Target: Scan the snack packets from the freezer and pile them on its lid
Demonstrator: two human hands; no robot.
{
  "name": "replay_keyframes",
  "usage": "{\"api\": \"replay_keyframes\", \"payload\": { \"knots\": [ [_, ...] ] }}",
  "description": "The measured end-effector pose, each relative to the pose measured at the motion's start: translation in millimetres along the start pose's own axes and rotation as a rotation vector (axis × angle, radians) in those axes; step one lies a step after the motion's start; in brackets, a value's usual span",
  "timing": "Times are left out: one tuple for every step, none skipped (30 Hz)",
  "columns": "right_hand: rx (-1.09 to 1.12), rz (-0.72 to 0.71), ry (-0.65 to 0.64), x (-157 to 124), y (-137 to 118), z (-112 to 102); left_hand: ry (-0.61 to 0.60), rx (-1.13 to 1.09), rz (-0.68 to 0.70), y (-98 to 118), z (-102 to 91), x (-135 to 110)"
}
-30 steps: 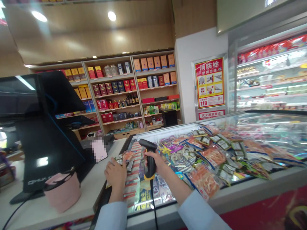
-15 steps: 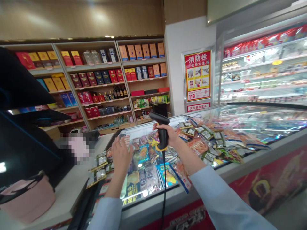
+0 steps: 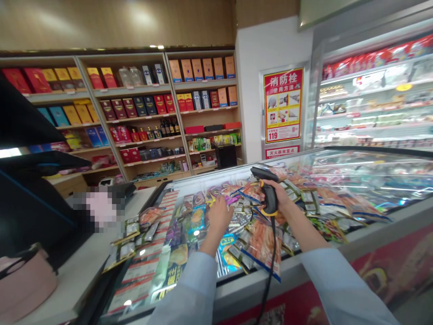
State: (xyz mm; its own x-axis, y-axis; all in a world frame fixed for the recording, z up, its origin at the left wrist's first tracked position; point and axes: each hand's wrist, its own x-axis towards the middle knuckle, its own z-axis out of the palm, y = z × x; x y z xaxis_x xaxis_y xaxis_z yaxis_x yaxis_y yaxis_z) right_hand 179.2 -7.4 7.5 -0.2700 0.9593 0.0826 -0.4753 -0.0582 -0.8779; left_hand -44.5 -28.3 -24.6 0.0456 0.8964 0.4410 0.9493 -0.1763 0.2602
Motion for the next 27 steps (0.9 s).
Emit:
{"api": "replay_keyframes", "payload": {
  "knots": [
    [0.019, 0.003, -0.007, 2, 3, -6, -0.009, 0.011, -0.008, 0, 7.9, 3],
    [0.041, -0.018, -0.014, 5, 7, -11, -0.010, 0.019, -0.014, -1, 14.5, 5],
    [0.062, -0.057, -0.019, 7, 10, -14, -0.004, 0.025, -0.013, -2, 19.8, 8],
    [0.081, -0.099, -0.022, 9, 13, -17, 0.007, 0.026, -0.001, -3, 23.7, 10],
    [0.095, -0.130, -0.022, 10, 15, -19, 0.018, 0.024, 0.025, -4, 26.5, 12],
    [0.102, -0.147, -0.019, 11, 17, -20, 0.024, 0.018, 0.063, -5, 28.4, 14],
    [0.102, -0.155, -0.016, 12, 18, -20, 0.027, 0.010, 0.107, -6, 29.8, 15],
    [0.096, -0.155, -0.019, 12, 19, -20, 0.023, 0.005, 0.148, -6, 31.0, 17],
    [0.084, -0.150, -0.026, 12, 19, -20, 0.017, 0.003, 0.182, -5, 32.1, 18],
    [0.071, -0.145, -0.033, 13, 20, -20, 0.012, 0.002, 0.206, -5, 33.5, 19],
    [0.060, -0.142, -0.037, 13, 20, -20, 0.011, 0.001, 0.223, -4, 35.1, 19],
    [0.054, -0.142, -0.038, 13, 19, -20, 0.013, -0.002, 0.232, -3, 36.9, 19],
    [0.055, -0.144, -0.035, 13, 19, -20, 0.019, -0.009, 0.242, -1, 38.5, 19],
    [0.060, -0.149, -0.030, 12, 19, -20, 0.027, -0.021, 0.252, 0, 39.7, 19],
    [0.066, -0.154, -0.026, 12, 19, -20, 0.039, -0.034, 0.256, 1, 40.2, 18],
    [0.072, -0.159, -0.023, 12, 19, -20, 0.056, -0.049, 0.253, 2, 39.7, 18],
    [0.076, -0.160, -0.021, 11, 19, -20, 0.080, -0.063, 0.244, 2, 37.9, 17],
    [0.079, -0.155, -0.019, 10, 19, -19, 0.115, -0.078, 0.238, 2, 35.0, 17],
    [0.081, -0.146, -0.017, 9, 19, -18, 0.157, -0.095, 0.235, 1, 31.0, 17],
    [0.084, -0.136, -0.015, 8, 18, -18, 0.204, -0.113, 0.232, 0, 26.3, 17],
    [0.088, -0.127, -0.015, 7, 18, -17, 0.253, -0.134, 0.224, -3, 21.4, 18],
    [0.094, -0.117, -0.017, 6, 18, -16, 0.297, -0.158, 0.205, -6, 16.8, 19],
    [0.097, -0.110, -0.020, 5, 17, -15, 0.333, -0.181, 0.172, -10, 12.9, 21],
    [0.099, -0.108, -0.023, 4, 17, -14, 0.358, -0.203, 0.127, -15, 10.3, 22],
    [0.099, -0.107, -0.026, 4, 17, -14, 0.371, -0.221, 0.082, -19, 9.2, 24],
    [0.097, -0.106, -0.029, 4, 17, -14, 0.367, -0.229, 0.053, -24, 9.7, 25],
    [0.093, -0.107, -0.032, 4, 17, -14, 0.343, -0.227, 0.046, -27, 11.8, 25]
  ]
}}
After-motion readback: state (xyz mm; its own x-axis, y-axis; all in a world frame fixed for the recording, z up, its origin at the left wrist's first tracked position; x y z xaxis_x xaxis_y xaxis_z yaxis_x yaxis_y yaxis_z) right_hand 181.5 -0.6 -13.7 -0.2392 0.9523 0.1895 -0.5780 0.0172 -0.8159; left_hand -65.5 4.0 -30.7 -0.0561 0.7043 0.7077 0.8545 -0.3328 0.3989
